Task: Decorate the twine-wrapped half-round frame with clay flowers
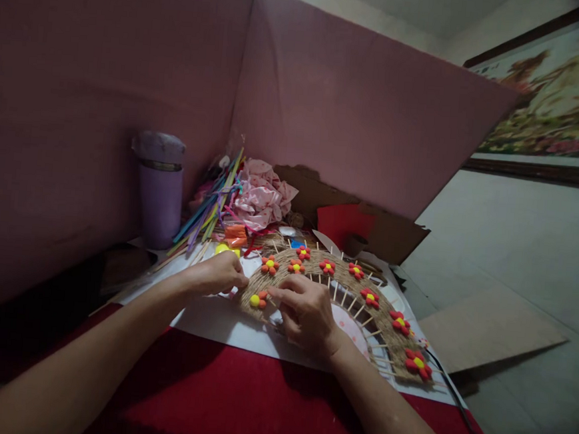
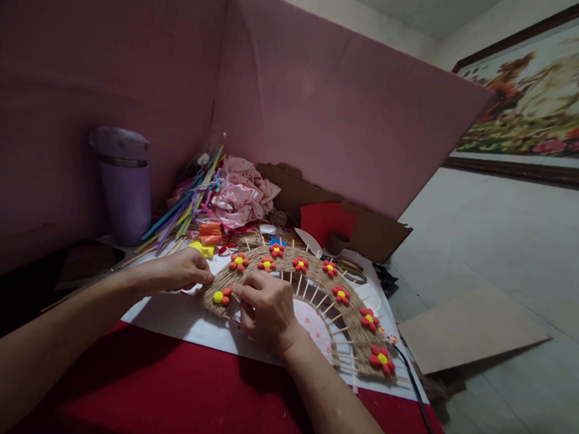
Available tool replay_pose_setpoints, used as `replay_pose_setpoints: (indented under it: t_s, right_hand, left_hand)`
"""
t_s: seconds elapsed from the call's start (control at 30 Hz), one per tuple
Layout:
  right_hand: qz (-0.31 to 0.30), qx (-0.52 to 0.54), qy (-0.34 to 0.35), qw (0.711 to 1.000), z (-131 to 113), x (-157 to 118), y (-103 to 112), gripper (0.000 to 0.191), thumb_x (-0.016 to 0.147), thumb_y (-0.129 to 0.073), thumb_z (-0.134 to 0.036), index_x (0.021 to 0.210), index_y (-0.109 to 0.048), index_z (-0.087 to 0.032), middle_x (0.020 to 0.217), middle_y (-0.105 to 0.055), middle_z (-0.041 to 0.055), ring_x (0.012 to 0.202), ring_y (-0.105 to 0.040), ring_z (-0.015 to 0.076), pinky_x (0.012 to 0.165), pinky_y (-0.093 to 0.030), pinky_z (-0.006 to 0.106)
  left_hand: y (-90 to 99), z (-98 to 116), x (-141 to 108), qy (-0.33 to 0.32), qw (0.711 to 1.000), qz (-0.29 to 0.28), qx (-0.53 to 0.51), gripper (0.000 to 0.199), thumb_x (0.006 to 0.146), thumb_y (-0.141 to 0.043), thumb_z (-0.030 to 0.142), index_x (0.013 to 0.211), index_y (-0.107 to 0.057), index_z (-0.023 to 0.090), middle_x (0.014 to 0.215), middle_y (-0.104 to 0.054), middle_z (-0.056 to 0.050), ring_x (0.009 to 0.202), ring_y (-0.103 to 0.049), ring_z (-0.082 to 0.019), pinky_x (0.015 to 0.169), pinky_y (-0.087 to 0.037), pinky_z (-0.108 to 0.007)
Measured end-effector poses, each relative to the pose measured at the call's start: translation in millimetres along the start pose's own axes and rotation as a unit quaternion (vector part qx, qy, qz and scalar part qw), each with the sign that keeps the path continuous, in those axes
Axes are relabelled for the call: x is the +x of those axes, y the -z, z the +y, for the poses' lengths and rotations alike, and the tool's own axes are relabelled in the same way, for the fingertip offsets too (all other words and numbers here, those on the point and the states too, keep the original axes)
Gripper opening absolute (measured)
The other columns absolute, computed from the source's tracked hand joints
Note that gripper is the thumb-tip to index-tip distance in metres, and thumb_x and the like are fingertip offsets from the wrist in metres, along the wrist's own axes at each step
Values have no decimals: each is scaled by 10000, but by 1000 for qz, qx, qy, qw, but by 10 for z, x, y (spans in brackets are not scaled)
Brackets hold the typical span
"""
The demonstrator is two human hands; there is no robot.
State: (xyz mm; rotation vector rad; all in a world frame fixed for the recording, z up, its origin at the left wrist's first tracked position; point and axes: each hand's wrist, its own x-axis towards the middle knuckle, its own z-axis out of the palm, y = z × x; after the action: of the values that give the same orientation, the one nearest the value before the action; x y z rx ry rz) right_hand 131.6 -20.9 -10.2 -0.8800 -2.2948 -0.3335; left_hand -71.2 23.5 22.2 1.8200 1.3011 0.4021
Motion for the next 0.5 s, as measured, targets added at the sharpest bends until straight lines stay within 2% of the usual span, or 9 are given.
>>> replay_pose_setpoints:
  t_s: [0.23,0.37,0.5]
  right_hand:
    - [-33,-38,37,998,13,-18,-49,302,691,-529,-102,937,-667,-210,746,-610,25,668,-524,137,574,-366,254]
    - [-19,-28,31,999,-3,-7,-11,292,714,-492,-101,918,-670,-211,732,-595,28,652,-510,133,564,-357,256]
    - [-9,-23,57,998,-50,-5,25,300,711,-472,-113,919,-664,-210,710,-586,24,633,-489,136,554,-350,265]
  left_hand:
    - [-1,-18,24,7,1000,1,26,191,633,-514,242,462,-482,165,369,-343,60,356,-265,-67,403,-156,-234]
    - [4,-13,22,-6,1000,2,15,210,643,-511,242,456,-452,167,372,-328,67,359,-244,-59,401,-148,-231]
    - [2,-5,13,-5,1000,7,14,212,636,-516,232,450,-434,171,368,-319,68,363,-231,-56,398,-144,-232]
